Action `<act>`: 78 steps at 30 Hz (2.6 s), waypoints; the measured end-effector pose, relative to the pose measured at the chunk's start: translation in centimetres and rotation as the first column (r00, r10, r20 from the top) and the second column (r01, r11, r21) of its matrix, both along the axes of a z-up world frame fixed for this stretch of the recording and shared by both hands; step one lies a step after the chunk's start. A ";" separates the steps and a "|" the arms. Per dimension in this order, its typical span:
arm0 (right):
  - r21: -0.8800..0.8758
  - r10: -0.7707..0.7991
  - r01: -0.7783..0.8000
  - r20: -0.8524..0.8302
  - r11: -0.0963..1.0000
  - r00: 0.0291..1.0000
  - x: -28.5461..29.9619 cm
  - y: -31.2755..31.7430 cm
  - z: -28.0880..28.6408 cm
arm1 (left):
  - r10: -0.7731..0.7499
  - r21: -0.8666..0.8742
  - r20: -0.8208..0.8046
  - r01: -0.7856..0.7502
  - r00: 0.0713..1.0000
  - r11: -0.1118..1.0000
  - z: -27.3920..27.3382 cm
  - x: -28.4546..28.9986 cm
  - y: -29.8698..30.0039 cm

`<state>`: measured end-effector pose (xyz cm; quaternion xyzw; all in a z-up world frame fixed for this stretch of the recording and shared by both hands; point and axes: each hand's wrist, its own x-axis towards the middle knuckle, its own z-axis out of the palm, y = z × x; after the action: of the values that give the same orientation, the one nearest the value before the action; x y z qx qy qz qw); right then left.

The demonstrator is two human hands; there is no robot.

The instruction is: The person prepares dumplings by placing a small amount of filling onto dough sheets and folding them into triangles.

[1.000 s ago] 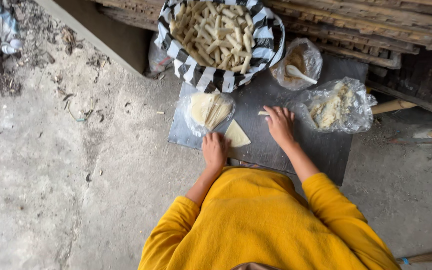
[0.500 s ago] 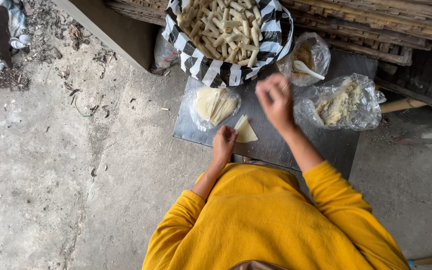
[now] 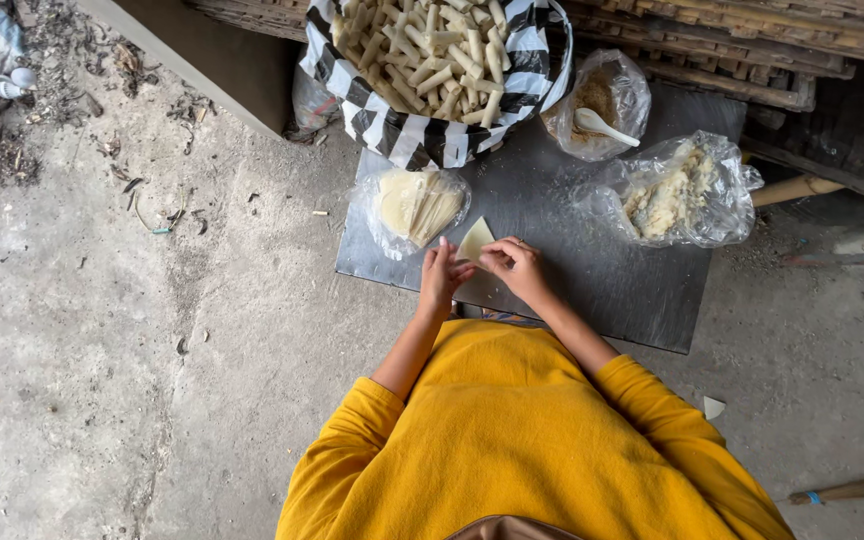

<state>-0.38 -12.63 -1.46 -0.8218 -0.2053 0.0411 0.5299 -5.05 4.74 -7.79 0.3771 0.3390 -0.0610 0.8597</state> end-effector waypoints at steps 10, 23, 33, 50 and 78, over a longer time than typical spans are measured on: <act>0.202 -0.146 0.217 -0.316 0.955 0.938 0.2 -2.8 -0.7 | -0.249 -0.006 0.154 0.253 0.956 0.968 3.8 1.6 -3.2; 0.396 -0.222 0.288 -0.204 0.872 0.953 0.6 -3.3 7.0 | -0.511 0.590 0.357 0.235 0.782 0.772 14.0 2.0 -6.1; 0.199 -0.289 0.316 -0.153 0.928 0.945 0.8 -3.9 7.5 | -0.424 0.536 0.335 0.199 0.841 0.820 14.7 2.7 -6.7; 0.045 -0.286 0.302 -0.214 0.952 0.934 1.0 -4.2 6.7 | -0.219 0.180 0.303 0.170 0.928 0.969 9.1 4.0 -6.7; 0.143 -0.287 0.301 -0.107 0.943 0.952 0.7 -3.4 6.9 | -0.350 0.377 0.269 0.236 0.897 0.896 9.8 3.3 -7.0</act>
<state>0.31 -16.01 5.48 -0.7962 -0.0603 -0.0200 0.6017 -1.76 -2.27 2.03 0.5698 0.1338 -0.0691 0.8078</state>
